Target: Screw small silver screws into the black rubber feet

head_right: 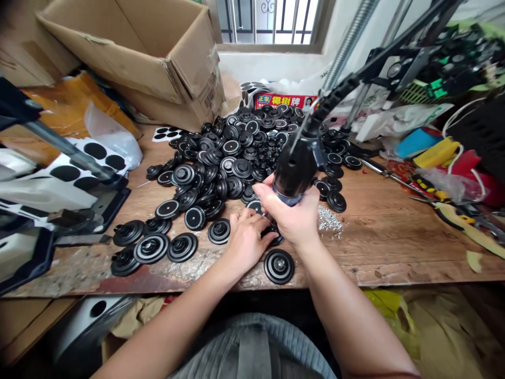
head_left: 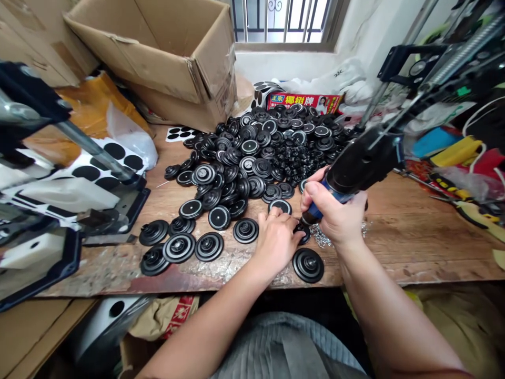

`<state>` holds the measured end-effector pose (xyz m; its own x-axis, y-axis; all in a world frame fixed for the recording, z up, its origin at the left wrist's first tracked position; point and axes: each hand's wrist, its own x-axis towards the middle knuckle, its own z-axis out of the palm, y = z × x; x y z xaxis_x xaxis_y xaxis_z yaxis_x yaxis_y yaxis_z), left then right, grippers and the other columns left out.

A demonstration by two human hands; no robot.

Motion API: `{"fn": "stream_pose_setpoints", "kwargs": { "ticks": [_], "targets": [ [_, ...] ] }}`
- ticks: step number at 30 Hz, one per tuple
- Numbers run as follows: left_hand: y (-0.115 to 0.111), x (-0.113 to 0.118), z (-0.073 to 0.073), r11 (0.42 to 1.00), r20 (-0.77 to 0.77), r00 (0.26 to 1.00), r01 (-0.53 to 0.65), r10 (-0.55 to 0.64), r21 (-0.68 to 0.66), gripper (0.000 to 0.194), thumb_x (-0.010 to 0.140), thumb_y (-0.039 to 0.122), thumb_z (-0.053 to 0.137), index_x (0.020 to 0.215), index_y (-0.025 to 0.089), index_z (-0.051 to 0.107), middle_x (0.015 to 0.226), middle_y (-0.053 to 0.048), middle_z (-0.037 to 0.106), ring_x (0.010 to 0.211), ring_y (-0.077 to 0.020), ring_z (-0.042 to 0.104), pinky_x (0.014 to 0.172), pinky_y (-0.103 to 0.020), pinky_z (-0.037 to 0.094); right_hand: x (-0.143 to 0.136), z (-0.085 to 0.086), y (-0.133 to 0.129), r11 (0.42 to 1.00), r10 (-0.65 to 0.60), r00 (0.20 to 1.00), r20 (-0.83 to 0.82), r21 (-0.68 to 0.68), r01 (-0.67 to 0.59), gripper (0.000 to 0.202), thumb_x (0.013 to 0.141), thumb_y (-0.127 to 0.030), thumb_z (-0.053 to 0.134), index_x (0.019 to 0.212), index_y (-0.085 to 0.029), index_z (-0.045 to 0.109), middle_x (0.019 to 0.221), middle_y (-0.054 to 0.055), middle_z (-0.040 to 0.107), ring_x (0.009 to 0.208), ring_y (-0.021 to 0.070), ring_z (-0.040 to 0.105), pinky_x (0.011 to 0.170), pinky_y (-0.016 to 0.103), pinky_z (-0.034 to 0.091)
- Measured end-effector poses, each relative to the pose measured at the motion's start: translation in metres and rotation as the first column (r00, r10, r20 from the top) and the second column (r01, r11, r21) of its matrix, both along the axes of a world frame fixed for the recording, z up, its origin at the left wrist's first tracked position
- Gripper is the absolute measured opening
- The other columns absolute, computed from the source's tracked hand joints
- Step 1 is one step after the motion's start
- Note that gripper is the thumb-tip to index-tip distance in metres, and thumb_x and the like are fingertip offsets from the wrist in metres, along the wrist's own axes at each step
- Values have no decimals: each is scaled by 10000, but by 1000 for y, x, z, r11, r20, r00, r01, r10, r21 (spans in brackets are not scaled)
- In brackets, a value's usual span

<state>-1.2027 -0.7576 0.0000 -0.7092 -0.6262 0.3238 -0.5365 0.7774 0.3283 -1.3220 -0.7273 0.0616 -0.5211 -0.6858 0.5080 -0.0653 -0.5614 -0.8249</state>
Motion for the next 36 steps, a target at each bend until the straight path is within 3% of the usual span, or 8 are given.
{"fn": "stream_pose_setpoints", "kwargs": {
  "ticks": [6, 11, 16, 22, 27, 30, 33, 36],
  "targets": [
    [0, -2, -1, 1000, 9, 1000, -15, 14, 27, 159, 880, 337, 702, 945, 192, 686, 1027, -31, 728, 1072, -267, 522, 840, -440, 308, -4, -2, -6, 998, 64, 998, 9, -6, -64, 214, 773, -313, 798, 852, -185, 645, 599, -32, 604, 479, 116, 557, 462, 254, 482],
    [-1, -3, -2, 998, 9, 1000, -28, 28, 55, 137, 882, 329, 700, 918, 198, 680, 1006, -43, 735, 1063, -271, 534, 834, -436, 311, -9, -3, -11, 986, 167, 986, -2, 3, -166, 273, 778, -315, 794, 994, -193, 681, 614, -37, 600, 481, 106, 546, 459, 239, 475],
    [-2, -3, -2, 996, -13, 1000, -24, 25, 82, 96, 899, 301, 673, 923, 208, 678, 1021, -40, 728, 1031, -254, 534, 814, -431, 303, -13, -6, -13, 984, 173, 985, 6, 27, -174, 223, 761, -339, 802, 856, -193, 662, 615, -32, 602, 487, 119, 560, 460, 255, 495],
    [-2, -3, -2, 995, -23, 999, -32, 35, 93, 105, 884, 300, 692, 927, 204, 683, 1000, -37, 726, 1035, -255, 531, 818, -425, 302, -17, -8, -12, 970, 244, 970, 9, -1, -244, 179, 797, -314, 767, 840, -187, 649, 595, -34, 597, 468, 112, 542, 441, 245, 465],
    [-1, -2, -2, 998, 3, 1000, -29, 29, 51, 147, 878, 328, 700, 942, 197, 682, 1033, -33, 729, 1054, -265, 526, 819, -433, 303, -9, -9, -13, 982, 190, 982, 9, 18, -190, 207, 762, -300, 802, 852, -173, 666, 638, -21, 619, 513, 116, 565, 480, 252, 485],
    [-1, -2, 0, 999, 11, 999, -32, 32, 27, 158, 872, 330, 708, 954, 197, 684, 1020, -30, 727, 1056, -264, 523, 828, -437, 302, -10, -1, -8, 994, 108, 992, 65, -38, -106, 255, 759, -340, 798, 913, -189, 662, 601, -43, 593, 472, 106, 540, 460, 245, 469],
    [-1, -1, 4, 999, 37, 999, -17, 16, 27, 154, 878, 335, 700, 939, 193, 692, 967, -40, 724, 1055, -264, 521, 848, -441, 301, -26, 13, 14, 985, 13, 983, 182, -169, 18, 255, 790, -410, 743, 905, -203, 648, 551, -56, 541, 444, 101, 495, 432, 243, 443],
    [5, -1, 14, 1000, 64, 998, 17, -17, -15, 260, 875, 355, 697, 1058, 172, 668, 1040, -78, 696, 1089, -286, 493, 875, -448, 308, -47, 19, 49, 960, -80, 973, 217, -247, 134, 254, 802, -447, 692, 873, -207, 650, 522, -51, 519, 424, 111, 463, 397, 256, 412]
  ]
}}
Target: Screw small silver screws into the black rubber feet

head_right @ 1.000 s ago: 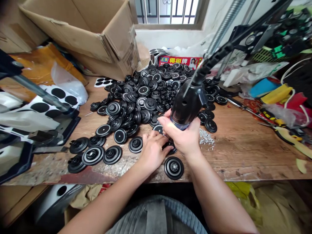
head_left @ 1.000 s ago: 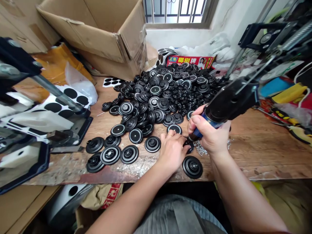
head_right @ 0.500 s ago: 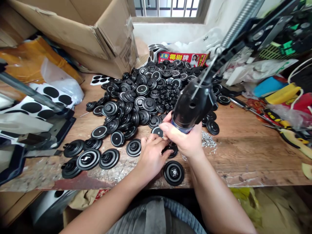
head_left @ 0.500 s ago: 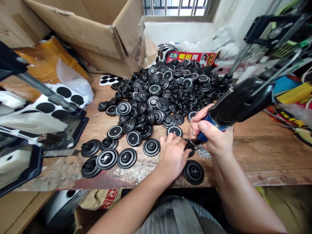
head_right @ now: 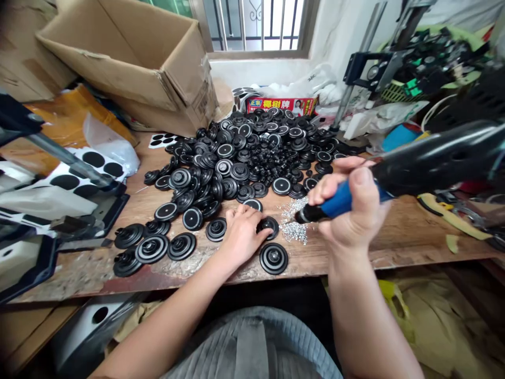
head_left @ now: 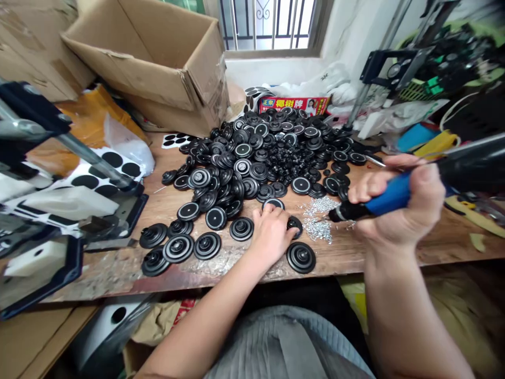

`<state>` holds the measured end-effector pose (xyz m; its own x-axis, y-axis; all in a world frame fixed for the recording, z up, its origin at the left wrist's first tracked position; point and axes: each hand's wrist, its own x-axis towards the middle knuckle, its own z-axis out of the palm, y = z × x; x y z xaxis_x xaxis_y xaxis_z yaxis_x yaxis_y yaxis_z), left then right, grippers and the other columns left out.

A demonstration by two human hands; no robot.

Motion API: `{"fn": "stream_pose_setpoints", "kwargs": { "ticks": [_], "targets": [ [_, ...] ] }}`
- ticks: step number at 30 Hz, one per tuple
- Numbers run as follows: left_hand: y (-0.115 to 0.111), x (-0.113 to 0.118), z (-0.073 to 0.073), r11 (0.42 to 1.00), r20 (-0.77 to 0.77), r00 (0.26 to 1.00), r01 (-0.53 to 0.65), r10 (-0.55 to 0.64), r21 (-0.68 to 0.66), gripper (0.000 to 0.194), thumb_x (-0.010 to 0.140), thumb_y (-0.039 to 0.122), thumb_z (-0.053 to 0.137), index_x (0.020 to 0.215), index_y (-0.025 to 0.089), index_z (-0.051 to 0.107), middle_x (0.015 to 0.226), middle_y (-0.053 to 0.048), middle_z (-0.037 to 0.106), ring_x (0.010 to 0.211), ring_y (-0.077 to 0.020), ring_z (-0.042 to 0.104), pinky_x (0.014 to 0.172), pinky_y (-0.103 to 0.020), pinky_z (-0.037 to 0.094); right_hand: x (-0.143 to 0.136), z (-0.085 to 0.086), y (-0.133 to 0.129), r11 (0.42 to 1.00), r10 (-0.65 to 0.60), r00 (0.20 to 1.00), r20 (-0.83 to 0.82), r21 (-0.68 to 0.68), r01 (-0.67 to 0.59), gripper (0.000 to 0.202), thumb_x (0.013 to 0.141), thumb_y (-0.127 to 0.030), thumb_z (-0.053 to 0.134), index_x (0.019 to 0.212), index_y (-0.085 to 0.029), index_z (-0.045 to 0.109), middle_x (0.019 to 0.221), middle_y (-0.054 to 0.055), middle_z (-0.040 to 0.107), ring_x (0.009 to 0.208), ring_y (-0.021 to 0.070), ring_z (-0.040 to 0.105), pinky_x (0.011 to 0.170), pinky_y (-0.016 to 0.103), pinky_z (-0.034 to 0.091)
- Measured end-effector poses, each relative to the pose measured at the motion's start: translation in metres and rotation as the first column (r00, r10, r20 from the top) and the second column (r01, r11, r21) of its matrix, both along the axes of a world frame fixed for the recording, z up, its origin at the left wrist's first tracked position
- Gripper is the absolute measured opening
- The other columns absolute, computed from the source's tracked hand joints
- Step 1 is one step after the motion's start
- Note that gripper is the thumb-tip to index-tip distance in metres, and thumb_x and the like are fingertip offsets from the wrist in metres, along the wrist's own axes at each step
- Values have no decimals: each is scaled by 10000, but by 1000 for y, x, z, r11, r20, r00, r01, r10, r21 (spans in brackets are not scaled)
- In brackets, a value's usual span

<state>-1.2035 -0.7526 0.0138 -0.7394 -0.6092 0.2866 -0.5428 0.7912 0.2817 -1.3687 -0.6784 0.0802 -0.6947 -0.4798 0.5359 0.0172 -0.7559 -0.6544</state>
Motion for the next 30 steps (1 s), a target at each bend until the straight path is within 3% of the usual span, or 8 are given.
{"fn": "stream_pose_setpoints", "kwargs": {
  "ticks": [8, 16, 19, 22, 24, 26, 28, 30],
  "targets": [
    [36, -49, 14, 923, 187, 921, 367, -342, -114, 161, 933, 208, 529, 905, 159, 680, 1001, -121, 625, 1049, -296, 465, 865, -455, 325, -10, -36, 58, 961, -244, 968, -58, 117, 249, 191, 765, -301, 755, 897, -194, 668, 537, -35, 580, 442, 147, 536, 424, 284, 466],
    [53, -92, -2, 920, 277, 896, 383, -348, -86, 215, 877, 57, 496, 818, 107, 697, 966, -178, 667, 1109, -346, 483, 940, -514, 323, -11, -27, 82, 965, -247, 969, -27, 80, 248, 144, 779, -235, 750, 902, -211, 679, 564, -34, 590, 473, 145, 550, 441, 279, 471],
    [52, -79, 11, 939, 166, 930, 340, -328, -52, 172, 879, 78, 502, 831, 123, 661, 999, -169, 649, 1073, -323, 489, 932, -492, 347, -10, -26, 86, 966, -243, 970, -27, 86, 245, 163, 768, -271, 743, 894, -197, 671, 553, -31, 576, 457, 152, 541, 441, 291, 459],
    [55, -50, 26, 953, -239, 947, 259, -217, 160, 124, 918, 195, 532, 829, 155, 608, 949, -106, 615, 969, -255, 512, 883, -410, 387, -5, -20, 89, 988, -153, 988, 14, 22, 152, 255, 756, -389, 732, 912, -197, 670, 545, -30, 549, 439, 145, 493, 433, 299, 433],
    [62, -25, 29, 792, -506, 862, 291, 27, 537, 175, 925, 290, 560, 796, 171, 567, 813, -41, 568, 781, -176, 503, 743, -319, 401, 2, -14, 88, 997, -53, 997, 49, -50, 55, 323, 752, -481, 737, 924, -214, 678, 545, -37, 513, 443, 133, 456, 416, 289, 402],
    [69, -3, 23, 380, -544, 767, 417, 339, 825, 229, 897, 342, 611, 770, 171, 527, 708, 11, 496, 602, -104, 405, 594, -252, 332, 14, -8, 86, 993, 43, 997, 58, -116, -36, 351, 745, -526, 753, 930, -235, 689, 542, -43, 478, 444, 128, 433, 409, 287, 381],
    [75, 13, 13, -1, -447, 713, 531, 540, 847, 257, 852, 333, 677, 763, 163, 507, 687, 30, 468, 534, -63, 330, 531, -220, 264, 27, -2, 80, 983, 115, 992, 50, -153, -106, 358, 738, -541, 771, 930, -247, 696, 538, -42, 470, 444, 129, 431, 415, 295, 381],
    [76, 24, 2, -175, -376, 674, 601, 636, 780, 261, 816, 279, 725, 759, 151, 506, 699, 29, 475, 519, -42, 328, 515, -203, 251, 41, 0, 72, 974, 168, 985, 39, -161, -159, 368, 731, -548, 783, 926, -248, 697, 534, -39, 485, 447, 132, 434, 418, 299, 387]
  ]
}}
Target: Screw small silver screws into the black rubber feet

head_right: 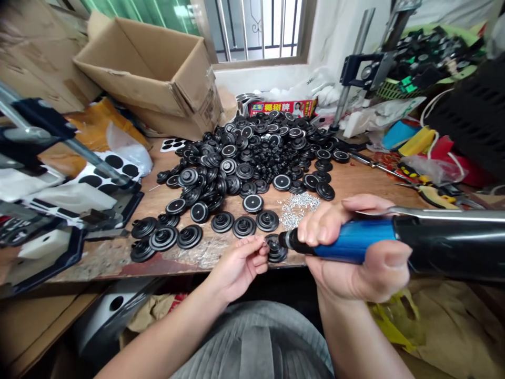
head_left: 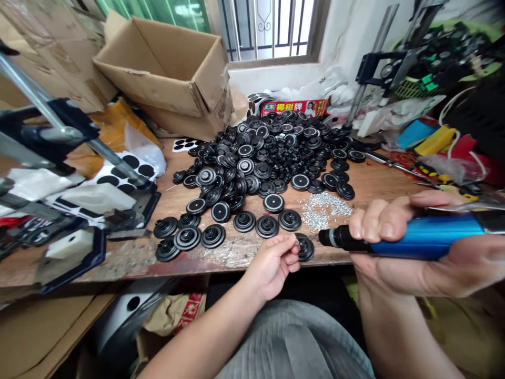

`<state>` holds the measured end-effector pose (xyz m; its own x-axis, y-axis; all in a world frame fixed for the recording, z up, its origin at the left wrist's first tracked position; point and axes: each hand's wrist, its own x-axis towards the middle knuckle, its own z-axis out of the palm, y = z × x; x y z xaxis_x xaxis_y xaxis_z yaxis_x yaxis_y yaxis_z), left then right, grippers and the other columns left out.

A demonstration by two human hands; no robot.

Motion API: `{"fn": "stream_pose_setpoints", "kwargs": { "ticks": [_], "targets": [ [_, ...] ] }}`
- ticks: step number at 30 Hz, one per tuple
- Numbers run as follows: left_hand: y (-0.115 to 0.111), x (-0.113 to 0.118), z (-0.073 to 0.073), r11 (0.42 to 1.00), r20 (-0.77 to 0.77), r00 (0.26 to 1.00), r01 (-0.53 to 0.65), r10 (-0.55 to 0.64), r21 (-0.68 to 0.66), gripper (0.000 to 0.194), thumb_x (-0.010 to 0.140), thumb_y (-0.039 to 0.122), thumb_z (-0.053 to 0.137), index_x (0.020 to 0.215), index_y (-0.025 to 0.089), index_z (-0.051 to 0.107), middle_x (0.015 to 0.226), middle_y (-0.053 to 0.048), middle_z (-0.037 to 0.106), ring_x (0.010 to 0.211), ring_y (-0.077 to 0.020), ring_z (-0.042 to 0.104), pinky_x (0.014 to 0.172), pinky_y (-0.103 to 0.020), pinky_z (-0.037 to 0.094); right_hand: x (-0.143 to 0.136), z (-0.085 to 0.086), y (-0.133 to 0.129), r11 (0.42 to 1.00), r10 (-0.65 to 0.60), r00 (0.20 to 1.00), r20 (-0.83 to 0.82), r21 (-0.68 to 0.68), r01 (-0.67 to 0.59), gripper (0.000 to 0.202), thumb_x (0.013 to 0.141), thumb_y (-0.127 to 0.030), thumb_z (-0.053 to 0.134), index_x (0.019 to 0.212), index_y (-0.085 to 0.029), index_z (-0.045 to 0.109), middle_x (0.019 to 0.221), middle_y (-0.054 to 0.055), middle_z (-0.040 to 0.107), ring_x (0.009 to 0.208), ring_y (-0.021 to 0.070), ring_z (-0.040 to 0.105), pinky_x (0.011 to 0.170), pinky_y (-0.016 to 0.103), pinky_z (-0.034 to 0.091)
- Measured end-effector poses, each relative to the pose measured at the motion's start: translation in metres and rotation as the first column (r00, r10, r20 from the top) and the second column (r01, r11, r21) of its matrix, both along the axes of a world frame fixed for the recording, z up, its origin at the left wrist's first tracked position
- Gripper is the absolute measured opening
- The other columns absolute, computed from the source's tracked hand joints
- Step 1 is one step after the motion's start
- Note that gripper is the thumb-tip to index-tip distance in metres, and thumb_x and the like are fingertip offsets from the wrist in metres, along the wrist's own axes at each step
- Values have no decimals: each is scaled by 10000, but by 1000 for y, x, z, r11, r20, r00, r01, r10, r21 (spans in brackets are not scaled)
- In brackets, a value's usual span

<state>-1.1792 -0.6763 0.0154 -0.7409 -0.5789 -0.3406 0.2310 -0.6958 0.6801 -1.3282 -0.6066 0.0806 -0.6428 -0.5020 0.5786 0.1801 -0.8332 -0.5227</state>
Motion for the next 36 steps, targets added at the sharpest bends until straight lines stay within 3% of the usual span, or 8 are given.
{"fn": "stream_pose_setpoints", "kwargs": {
  "ticks": [6, 20, 26, 29, 31, 33, 34, 36],
  "targets": [
    [-9, 19, -13, 987, -114, 993, -4, 22, 161, 227, 837, 240, 726, 786, 134, 532, 699, 24, 475, 516, -36, 375, 503, -182, 281, 26, -5, -20, 999, 34, 996, -81, -6, -35, 334, 772, -512, 753, 955, -243, 678, 542, -33, 529, 450, 145, 465, 418, 310, 416],
    [-16, 29, -18, 987, -155, 988, 16, 9, 159, 249, 848, 249, 712, 763, 139, 506, 696, 24, 471, 522, -39, 374, 511, -188, 286, 41, -1, -22, 992, 109, 993, -52, 67, -106, 358, 756, -506, 758, 950, -222, 661, 555, -23, 574, 468, 153, 494, 444, 312, 410],
    [-16, 29, -19, 996, -77, 994, 77, -72, 54, 302, 843, 363, 713, 782, 153, 504, 681, 34, 457, 513, -43, 332, 508, -199, 241, 40, -1, -24, 990, 134, 986, -102, 58, -128, 343, 776, -495, 743, 948, -209, 664, 543, -17, 563, 448, 154, 489, 432, 312, 399],
    [-20, 32, -21, 972, 143, 990, 31, 3, -234, 375, 917, 509, 568, 801, 154, 531, 650, 43, 427, 501, -56, 299, 494, -206, 219, 38, -2, -28, 992, 121, 985, -121, 49, -116, 311, 787, -454, 735, 957, -201, 673, 552, -12, 567, 461, 160, 501, 429, 313, 404],
    [-29, 34, -21, 788, 264, 922, -67, 283, -613, 336, 934, 484, 546, 827, 166, 541, 699, 23, 476, 567, -86, 404, 545, -218, 326, 36, -2, -32, 994, 106, 987, -118, 49, -101, 305, 793, -454, 726, 952, -199, 672, 547, -16, 559, 460, 156, 499, 423, 306, 403],
    [-41, 36, -21, 426, 248, 802, -9, 543, -905, 204, 903, 375, 620, 933, 180, 566, 879, -26, 568, 792, -152, 556, 735, -278, 457, 35, -3, -37, 995, 97, 988, -117, 45, -92, 311, 793, -465, 719, 946, -199, 668, 539, -23, 548, 453, 151, 496, 418, 299, 401],
    [-47, 37, -21, 269, 240, 759, 89, 605, -959, 208, 882, 329, 653, 1014, 189, 574, 991, -51, 587, 923, -192, 583, 839, -323, 476, 35, -3, -40, 995, 94, 989, -117, 42, -90, 309, 789, -462, 719, 942, -198, 666, 537, -25, 545, 450, 149, 495, 418, 296, 401],
    [-57, 37, -21, 93, 298, 714, 311, 633, -946, 308, 871, 292, 671, 1145, 200, 567, 1117, -82, 590, 1064, -250, 581, 948, -398, 475, 36, -3, -44, 995, 91, 989, -114, 48, -86, 297, 780, -446, 720, 933, -199, 658, 536, -29, 539, 447, 147, 497, 423, 294, 404]
  ]
}}
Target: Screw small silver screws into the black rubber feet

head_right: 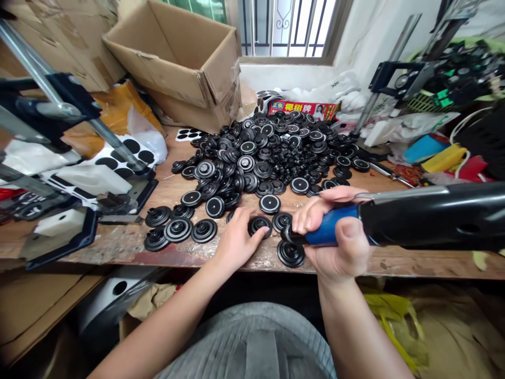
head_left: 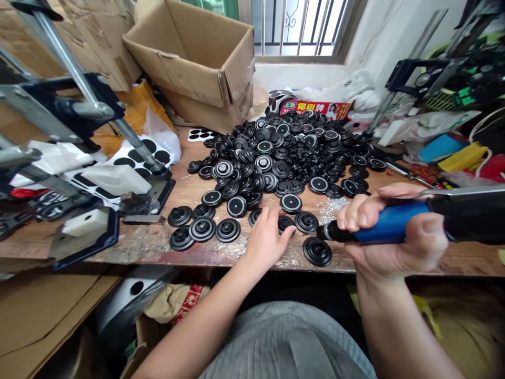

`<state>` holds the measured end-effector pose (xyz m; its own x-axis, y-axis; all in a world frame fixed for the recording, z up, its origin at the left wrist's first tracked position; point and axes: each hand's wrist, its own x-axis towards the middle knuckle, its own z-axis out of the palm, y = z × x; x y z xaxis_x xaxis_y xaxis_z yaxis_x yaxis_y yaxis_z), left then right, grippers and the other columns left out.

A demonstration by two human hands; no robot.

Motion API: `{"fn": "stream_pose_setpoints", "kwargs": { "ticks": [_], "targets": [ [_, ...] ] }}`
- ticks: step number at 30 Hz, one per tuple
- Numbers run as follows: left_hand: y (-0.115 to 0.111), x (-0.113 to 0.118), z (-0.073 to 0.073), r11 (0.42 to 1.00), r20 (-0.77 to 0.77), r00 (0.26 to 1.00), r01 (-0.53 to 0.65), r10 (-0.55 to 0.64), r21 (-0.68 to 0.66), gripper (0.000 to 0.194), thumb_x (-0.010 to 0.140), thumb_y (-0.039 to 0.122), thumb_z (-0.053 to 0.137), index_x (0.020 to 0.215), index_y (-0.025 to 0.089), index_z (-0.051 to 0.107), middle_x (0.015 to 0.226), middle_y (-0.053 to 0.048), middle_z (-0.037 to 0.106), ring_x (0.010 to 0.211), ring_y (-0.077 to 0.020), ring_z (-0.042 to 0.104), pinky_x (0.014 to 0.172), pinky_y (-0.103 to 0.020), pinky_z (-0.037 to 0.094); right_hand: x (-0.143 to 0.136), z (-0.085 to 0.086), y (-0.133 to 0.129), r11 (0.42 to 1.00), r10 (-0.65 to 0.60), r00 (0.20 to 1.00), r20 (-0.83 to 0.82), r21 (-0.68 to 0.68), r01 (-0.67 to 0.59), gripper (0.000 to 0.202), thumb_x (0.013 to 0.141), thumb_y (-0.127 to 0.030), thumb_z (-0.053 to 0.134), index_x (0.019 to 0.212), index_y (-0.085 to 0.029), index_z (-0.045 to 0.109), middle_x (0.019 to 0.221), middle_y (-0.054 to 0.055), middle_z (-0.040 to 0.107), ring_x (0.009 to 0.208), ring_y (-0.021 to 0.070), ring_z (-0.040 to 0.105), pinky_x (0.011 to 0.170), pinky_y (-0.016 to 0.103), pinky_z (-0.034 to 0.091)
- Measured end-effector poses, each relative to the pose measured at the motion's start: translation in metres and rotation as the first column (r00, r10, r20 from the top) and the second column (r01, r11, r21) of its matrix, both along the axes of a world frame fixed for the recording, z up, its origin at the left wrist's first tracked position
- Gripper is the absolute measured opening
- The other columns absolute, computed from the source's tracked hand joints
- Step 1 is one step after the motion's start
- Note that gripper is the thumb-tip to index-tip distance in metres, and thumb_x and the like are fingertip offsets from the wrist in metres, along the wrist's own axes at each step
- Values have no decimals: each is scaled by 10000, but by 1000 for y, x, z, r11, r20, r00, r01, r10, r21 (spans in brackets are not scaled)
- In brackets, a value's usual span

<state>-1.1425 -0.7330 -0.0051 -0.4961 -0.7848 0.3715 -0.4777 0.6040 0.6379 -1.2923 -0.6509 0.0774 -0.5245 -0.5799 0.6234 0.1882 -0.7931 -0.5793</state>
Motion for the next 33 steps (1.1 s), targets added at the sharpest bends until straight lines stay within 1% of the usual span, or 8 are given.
{"fn": "stream_pose_setpoints", "kwargs": {
  "ticks": [2, 3, 6, 10, 15, 20, 27, 33],
  "targets": [
    [-3, 0, -2, 999, 164, 986, 30, -23, -42, 296, 893, 298, 647, 1159, 189, 578, 1108, -92, 605, 1065, -272, 590, 952, -428, 491, 2, 0, -3, 1000, -6, 1000, 2, 18, 6, 271, 778, -421, 714, 928, -205, 649, 541, -32, 538, 447, 146, 497, 429, 294, 411],
    [-2, 0, -3, 998, 210, 977, 34, -23, -51, 258, 906, 302, 630, 1128, 178, 590, 1086, -93, 611, 1047, -275, 594, 941, -432, 501, 4, 0, -5, 1000, -6, 1000, 2, 28, 6, 265, 777, -419, 712, 925, -208, 646, 541, -33, 537, 447, 145, 496, 430, 294, 412],
    [7, 5, -10, 995, 252, 968, 40, -16, -89, 186, 927, 302, 593, 1042, 157, 602, 1061, -100, 610, 1029, -276, 588, 917, -430, 515, 7, 0, -8, 998, -4, 1000, 2, 62, 3, 294, 763, -441, 722, 920, -202, 652, 533, -32, 533, 449, 143, 491, 432, 293, 408],
    [16, 12, -16, 995, 198, 980, 55, -38, -80, 172, 907, 290, 625, 1027, 171, 597, 1035, -78, 612, 1016, -262, 582, 898, -411, 517, 13, -3, -16, 992, 42, 999, -18, 123, -39, 314, 759, -443, 724, 947, -200, 659, 546, -32, 539, 468, 138, 493, 447, 286, 417],
    [16, 14, -21, 996, 99, 992, 82, -79, -35, 231, 904, 320, 648, 1102, 202, 623, 1060, -59, 615, 1030, -237, 584, 912, -386, 512, 20, -11, -32, 982, 113, 990, -79, 158, -99, 260, 809, -391, 710, 975, -209, 625, 589, -35, 553, 489, 138, 532, 459, 283, 457],
    [15, 15, -26, 995, 71, 993, 96, -95, -19, 202, 919, 332, 630, 1082, 215, 646, 1055, -57, 617, 1020, -231, 585, 899, -380, 514, 23, -16, -40, 966, 96, 987, -127, 252, -61, 248, 826, -374, 710, 997, -206, 647, 631, -21, 576, 528, 132, 550, 473, 272, 475],
    [13, 15, -25, 994, 66, 992, 111, -111, 8, 178, 911, 323, 639, 1048, 212, 662, 1044, -61, 628, 1018, -235, 587, 893, -379, 518, 26, -20, -44, 936, 159, 975, -154, 338, -99, 257, 822, -376, 719, 1002, -213, 636, 642, -27, 584, 521, 139, 557, 488, 296, 493],
    [12, 15, -22, 992, 66, 990, 119, -121, 37, 245, 913, 322, 633, 1145, 248, 659, 1108, -66, 637, 1062, -251, 585, 963, -414, 510, 35, -17, -47, 923, 159, 971, -177, 375, -82, 212, 780, -309, 778, 902, -228, 624, 654, -29, 573, 539, 136, 541, 476, 290, 464]
  ]
}}
